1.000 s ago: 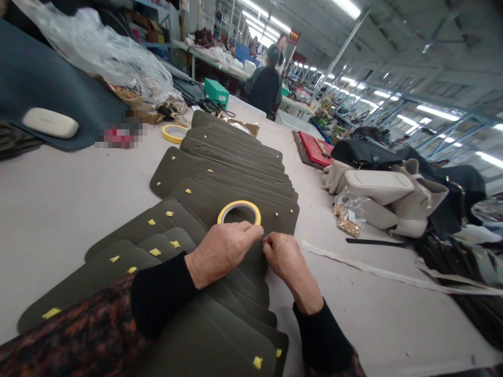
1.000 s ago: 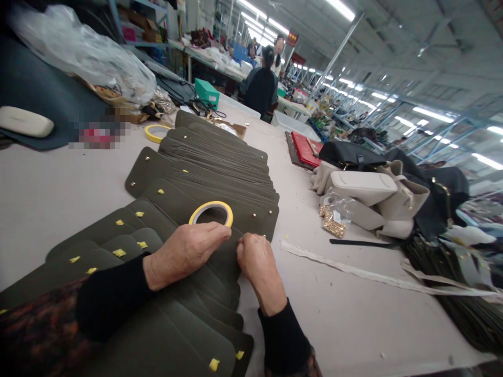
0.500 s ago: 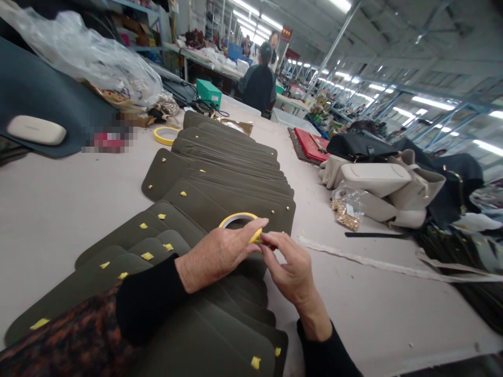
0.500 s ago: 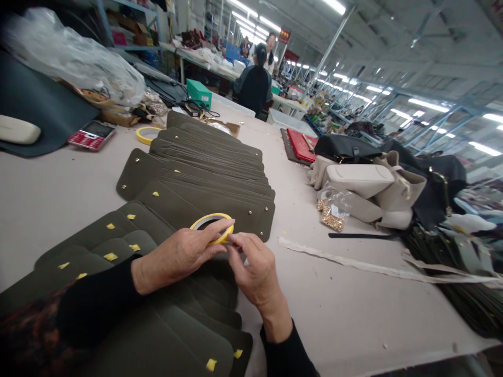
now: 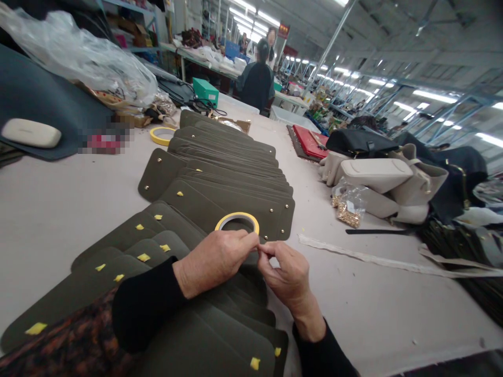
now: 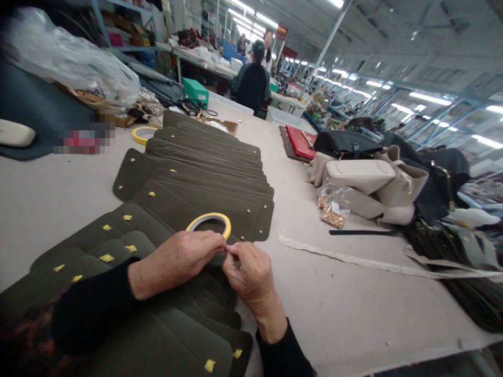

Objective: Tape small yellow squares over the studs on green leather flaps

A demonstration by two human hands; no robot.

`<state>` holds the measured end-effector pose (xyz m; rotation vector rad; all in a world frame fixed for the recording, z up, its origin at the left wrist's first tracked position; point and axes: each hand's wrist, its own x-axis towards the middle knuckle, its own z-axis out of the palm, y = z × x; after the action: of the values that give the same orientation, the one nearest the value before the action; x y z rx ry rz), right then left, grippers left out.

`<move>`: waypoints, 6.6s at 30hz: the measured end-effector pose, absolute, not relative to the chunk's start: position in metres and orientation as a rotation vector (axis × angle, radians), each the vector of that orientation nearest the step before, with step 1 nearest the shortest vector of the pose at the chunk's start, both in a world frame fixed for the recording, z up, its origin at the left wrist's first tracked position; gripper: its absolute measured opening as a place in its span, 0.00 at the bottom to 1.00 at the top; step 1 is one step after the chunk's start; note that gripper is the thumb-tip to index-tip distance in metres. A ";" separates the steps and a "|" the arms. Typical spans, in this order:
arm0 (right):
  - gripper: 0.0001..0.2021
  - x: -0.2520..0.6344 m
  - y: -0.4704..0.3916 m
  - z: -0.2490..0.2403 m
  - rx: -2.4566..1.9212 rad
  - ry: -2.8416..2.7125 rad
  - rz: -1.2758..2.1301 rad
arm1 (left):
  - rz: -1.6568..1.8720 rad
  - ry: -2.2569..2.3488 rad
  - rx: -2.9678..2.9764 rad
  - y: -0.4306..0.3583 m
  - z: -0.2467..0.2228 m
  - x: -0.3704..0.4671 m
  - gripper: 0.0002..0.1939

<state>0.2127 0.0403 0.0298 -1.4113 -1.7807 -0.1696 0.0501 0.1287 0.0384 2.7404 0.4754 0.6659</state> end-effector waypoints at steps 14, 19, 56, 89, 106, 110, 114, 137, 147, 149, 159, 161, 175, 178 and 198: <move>0.15 0.242 0.050 0.011 -1.594 -0.694 0.985 | 0.667 0.556 2.921 0.119 0.038 0.059 0.07; 0.15 0.255 0.048 0.004 -1.750 -1.046 0.772 | 0.242 0.627 3.011 0.123 0.037 0.062 0.06; 0.07 0.257 0.046 -0.004 -1.706 -1.697 0.015 | 0.170 0.616 2.954 0.120 0.040 0.061 0.05; 0.10 0.224 0.040 0.038 -1.442 -1.688 0.230 | 0.761 0.451 2.710 0.135 0.032 0.051 0.24; 0.07 0.209 0.042 0.027 -1.539 -1.637 -0.124 | 0.635 0.525 2.771 0.131 0.038 0.056 0.08; 0.04 0.210 0.048 0.023 -1.607 -1.174 0.423 | 0.738 0.527 2.882 0.127 0.040 0.060 0.10; 0.11 0.230 0.059 0.015 -1.521 -0.700 0.839 | 0.855 0.460 2.909 0.121 0.039 0.064 0.09; 0.08 0.263 0.085 0.000 -1.976 -1.536 0.059 | 0.193 0.602 3.006 0.124 0.030 0.073 0.04; 0.08 0.275 0.067 0.003 -1.732 -1.762 -0.122 | 0.252 0.621 2.992 0.128 0.029 0.073 0.04; 0.10 0.271 0.070 0.002 -1.743 -1.896 -0.162 | 0.254 0.627 2.994 0.128 0.027 0.073 0.05; 0.07 0.258 0.092 0.014 -2.172 -1.579 0.103 | 0.379 0.618 3.010 0.130 0.031 0.067 0.05; 0.07 0.256 0.085 0.020 -2.183 -1.631 0.171 | 0.391 0.586 3.000 0.129 0.033 0.062 0.06; 0.08 0.238 0.040 0.033 -1.540 -1.520 0.447 | 0.690 0.511 2.734 0.130 0.029 0.055 0.23; 0.09 0.231 0.040 0.036 -1.458 -1.669 0.301 | 0.729 0.529 2.748 0.129 0.029 0.055 0.24; 0.04 0.204 0.044 0.029 -1.610 -1.316 0.239 | 0.731 0.585 2.842 0.126 0.037 0.058 0.10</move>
<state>0.2036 0.0445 0.0287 -1.6100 -1.3163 0.2388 0.0577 0.1257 0.0370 2.8422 0.5850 0.7307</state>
